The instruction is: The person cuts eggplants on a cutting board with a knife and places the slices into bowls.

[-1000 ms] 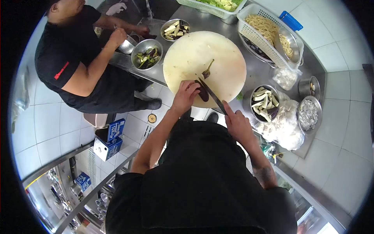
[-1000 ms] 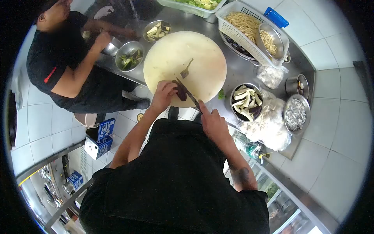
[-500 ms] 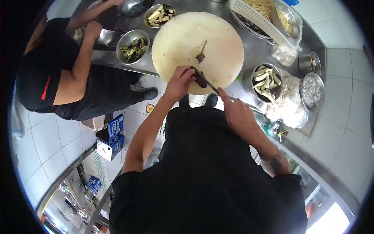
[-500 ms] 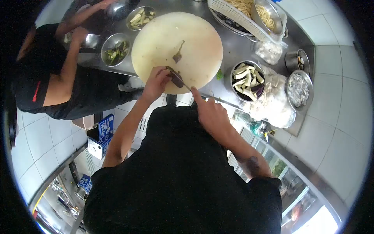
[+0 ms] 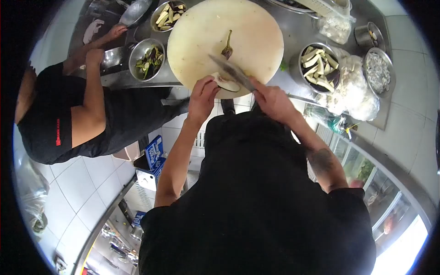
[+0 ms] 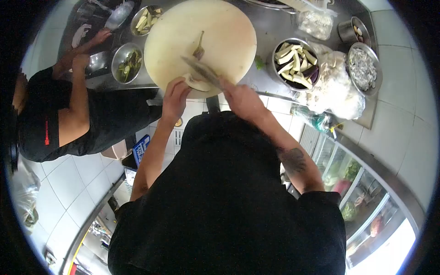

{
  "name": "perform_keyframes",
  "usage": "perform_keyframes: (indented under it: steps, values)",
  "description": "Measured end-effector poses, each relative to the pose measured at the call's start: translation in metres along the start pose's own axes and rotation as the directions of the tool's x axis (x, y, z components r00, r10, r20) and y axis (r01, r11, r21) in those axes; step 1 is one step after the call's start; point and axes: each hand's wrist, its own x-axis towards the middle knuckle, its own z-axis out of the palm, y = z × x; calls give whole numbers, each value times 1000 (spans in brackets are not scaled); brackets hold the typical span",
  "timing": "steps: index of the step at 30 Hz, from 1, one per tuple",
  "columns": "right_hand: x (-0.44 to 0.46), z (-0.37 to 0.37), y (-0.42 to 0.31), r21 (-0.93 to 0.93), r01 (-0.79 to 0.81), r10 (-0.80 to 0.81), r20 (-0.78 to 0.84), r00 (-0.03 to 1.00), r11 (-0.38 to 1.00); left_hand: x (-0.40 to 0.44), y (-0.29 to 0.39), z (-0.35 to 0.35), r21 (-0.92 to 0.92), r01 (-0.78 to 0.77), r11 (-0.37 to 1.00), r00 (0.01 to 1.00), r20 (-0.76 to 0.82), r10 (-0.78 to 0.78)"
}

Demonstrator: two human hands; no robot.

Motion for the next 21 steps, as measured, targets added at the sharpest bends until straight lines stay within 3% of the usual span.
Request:
perform_keyframes:
  steps: [3,5,6,8,11,18,21]
  values:
    - [-6,-9,-8,65,26,-18,-128,992,998,-4,1,1,4,-21,1000,1000,-13,21]
    - [-13,-16,-17,-42,-78,75,-79,994,996,-2,1,3,13,-10,1000,1000,-17,10]
    - [-16,-20,-23,-44,-76,73,-79,994,996,-2,1,2,7,-20,1000,1000,-18,20]
    - [-23,-26,-34,-265,-40,55,52,997,964,-1,-1,2,4,-28,1000,999,-24,28]
    - [-32,-30,-48,-290,-51,105,174,979,956,2,-2,3,13,-92,996,995,-36,93]
    - [-33,-31,-59,-301,-74,143,215,966,951,-2,-4,8,31,-96,995,993,-63,98]
    - [-29,-24,-63,-281,-165,244,273,931,945,-3,-5,9,27,-89,996,994,-58,91]
